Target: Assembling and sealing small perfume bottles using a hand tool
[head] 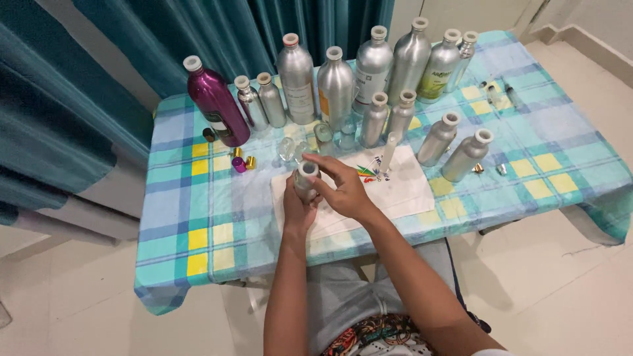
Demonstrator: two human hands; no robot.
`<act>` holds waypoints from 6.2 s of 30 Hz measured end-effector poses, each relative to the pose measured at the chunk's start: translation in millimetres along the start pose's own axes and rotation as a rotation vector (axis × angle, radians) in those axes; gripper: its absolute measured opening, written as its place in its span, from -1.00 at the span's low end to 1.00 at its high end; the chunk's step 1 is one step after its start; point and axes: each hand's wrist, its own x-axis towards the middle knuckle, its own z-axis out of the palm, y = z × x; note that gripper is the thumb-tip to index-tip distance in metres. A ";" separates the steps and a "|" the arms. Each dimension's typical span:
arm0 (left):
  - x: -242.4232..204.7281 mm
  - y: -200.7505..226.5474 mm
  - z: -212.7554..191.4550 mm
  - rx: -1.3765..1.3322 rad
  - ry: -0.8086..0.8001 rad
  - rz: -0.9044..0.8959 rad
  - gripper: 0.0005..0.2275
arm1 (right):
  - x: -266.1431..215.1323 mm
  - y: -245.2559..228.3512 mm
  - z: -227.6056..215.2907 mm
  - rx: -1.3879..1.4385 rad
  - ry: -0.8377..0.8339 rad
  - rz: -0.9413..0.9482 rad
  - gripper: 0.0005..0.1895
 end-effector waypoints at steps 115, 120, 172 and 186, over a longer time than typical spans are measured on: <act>18.4 -7.5 -25.2 -0.021 -0.271 0.063 -0.66 | 107.6 -9.4 -270.9 -1.290 -0.109 0.509 -0.68; 8.8 -4.7 -17.2 0.021 -0.250 0.072 -0.69 | 109.5 -2.2 -275.6 -1.209 -0.116 0.548 -0.54; 56.2 -25.7 -49.7 -0.010 -0.245 -0.088 -0.67 | 31.2 -26.0 10.6 -0.728 0.145 -0.131 -0.50; 2.1 -8.3 2.1 0.076 -0.098 -0.103 -0.54 | 7.6 -38.5 -8.4 -0.563 -0.226 -0.132 -0.54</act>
